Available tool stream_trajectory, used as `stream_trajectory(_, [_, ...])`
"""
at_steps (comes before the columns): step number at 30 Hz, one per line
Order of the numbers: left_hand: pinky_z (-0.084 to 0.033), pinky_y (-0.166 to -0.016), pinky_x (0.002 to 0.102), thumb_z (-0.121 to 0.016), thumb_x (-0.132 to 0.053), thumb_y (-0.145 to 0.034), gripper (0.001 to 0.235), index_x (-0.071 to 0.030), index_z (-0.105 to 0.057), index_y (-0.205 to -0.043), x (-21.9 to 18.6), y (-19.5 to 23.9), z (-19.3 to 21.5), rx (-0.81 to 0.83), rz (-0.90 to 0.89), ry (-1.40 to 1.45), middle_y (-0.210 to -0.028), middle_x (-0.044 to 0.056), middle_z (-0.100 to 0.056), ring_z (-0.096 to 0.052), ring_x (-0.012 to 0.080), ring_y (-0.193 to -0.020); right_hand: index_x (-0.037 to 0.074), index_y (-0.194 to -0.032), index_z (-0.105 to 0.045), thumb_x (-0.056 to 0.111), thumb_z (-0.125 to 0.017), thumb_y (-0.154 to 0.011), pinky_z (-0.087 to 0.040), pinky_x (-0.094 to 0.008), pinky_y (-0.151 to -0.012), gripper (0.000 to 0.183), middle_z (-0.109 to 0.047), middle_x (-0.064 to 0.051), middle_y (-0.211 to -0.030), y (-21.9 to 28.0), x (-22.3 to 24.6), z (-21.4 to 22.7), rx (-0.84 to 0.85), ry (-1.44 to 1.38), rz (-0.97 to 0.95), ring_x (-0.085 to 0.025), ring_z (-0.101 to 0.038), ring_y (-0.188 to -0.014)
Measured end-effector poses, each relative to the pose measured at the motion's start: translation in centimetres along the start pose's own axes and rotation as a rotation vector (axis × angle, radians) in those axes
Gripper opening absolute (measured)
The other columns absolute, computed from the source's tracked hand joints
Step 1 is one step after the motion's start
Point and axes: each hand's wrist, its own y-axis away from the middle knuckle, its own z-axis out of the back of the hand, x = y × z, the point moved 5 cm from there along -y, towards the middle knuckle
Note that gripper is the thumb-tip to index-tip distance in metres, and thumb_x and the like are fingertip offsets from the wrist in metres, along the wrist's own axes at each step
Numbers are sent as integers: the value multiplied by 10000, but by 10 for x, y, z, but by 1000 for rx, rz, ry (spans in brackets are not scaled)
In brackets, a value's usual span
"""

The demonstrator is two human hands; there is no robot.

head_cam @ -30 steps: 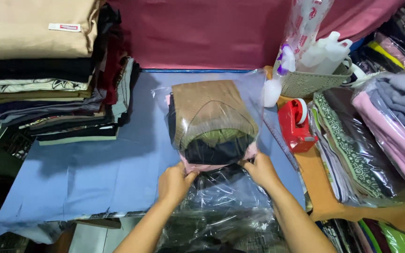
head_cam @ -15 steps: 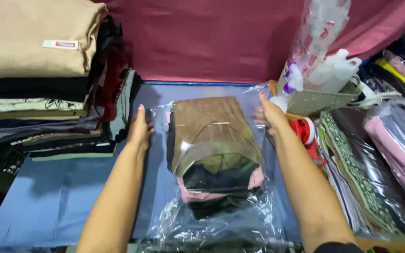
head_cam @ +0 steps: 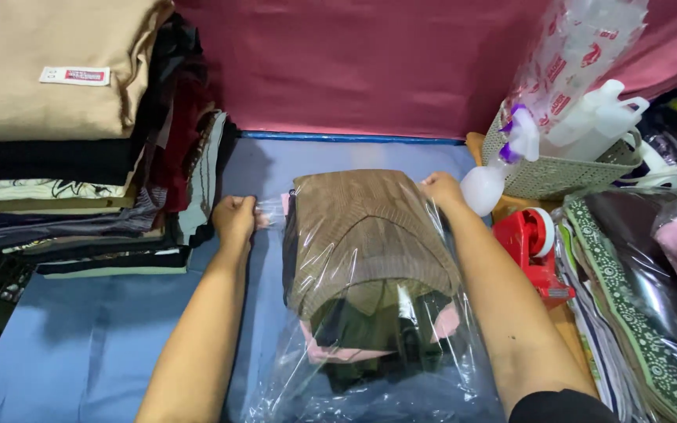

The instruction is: Packing folded clothes into clear plastic bags.

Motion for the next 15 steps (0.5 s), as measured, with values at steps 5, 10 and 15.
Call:
stream_trajectory(5, [-623,-608,407,-565,-221,-1021,234,12,-547,-1011,-63,77,20,161,230,74,-878,136,-651,-716,261,-681,60,-1211,-686,365,-693,-999,-473,-362,-696,371,-708,-109,-927,84,22,42,-21,-562,-72,-222,-607,-797])
stream_trajectory(10, [-637,-761,426,-501,-213,-990,286,-33,-528,-1210,-67,181,60,325,372,1,-1068,154,-669,-727,269,-900,130,-1390,-564,233,-639,-1017,-504,-293,-682,394,-601,-37,-993,199,38,91,144,-947,-113,-148,-567,-830])
stream_trajectory(15, [-566,-787,320,-580,-140,-973,267,-30,-579,-1216,-104,276,97,428,74,-133,-1045,99,-688,-660,178,-884,-36,-1035,-613,133,-586,-1199,-498,-285,-797,237,-659,-86,-921,363,74,180,-2,-929,290,-139,-612,-822])
